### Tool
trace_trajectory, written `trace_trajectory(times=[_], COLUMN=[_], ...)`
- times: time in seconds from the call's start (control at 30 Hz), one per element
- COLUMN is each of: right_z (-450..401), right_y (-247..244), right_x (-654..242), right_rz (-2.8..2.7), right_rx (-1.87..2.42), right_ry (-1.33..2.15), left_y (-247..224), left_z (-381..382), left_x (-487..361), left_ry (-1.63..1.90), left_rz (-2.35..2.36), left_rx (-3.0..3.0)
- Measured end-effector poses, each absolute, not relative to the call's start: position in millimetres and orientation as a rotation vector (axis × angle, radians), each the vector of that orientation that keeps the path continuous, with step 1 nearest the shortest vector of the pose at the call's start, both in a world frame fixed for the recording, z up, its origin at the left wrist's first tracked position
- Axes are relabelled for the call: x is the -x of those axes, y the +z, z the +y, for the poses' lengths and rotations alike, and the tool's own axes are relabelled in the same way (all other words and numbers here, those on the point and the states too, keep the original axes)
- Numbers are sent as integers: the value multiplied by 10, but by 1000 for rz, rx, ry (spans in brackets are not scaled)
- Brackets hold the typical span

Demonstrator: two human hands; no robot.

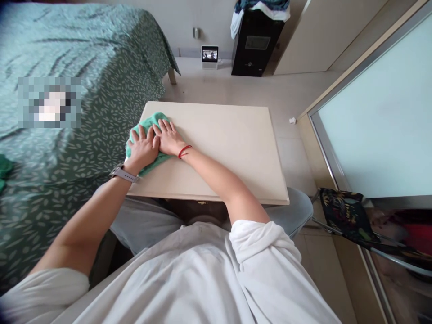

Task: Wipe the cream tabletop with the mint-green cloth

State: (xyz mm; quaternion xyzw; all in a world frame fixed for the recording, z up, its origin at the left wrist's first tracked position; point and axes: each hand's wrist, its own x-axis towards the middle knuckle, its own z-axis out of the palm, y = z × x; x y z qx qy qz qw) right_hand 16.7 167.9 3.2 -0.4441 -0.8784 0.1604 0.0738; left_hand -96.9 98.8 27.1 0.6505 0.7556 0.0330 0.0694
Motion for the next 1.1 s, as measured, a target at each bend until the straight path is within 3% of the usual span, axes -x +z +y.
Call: trace_trajectory(times=[0.2, 0.67, 0.9, 1.1], right_z=[1752, 1317, 919, 737], right_y=[-46, -127, -166, -193], right_x=[-846, -2821, -3005, -2906], right_rz=[-2547, -1970, -1488, -1480], right_rx=[1444, 2254, 2500, 2465], right_ry=[486, 220, 127, 35], left_y=[241, 181, 192, 167], left_z=[1192, 1596, 1630, 1493], left_x=[395, -1529, -1953, -1882], left_ry=[88, 72, -10, -32], left_rz=[2124, 1370, 983, 953], left_rx=[-2096, -2543, -2659, -2686])
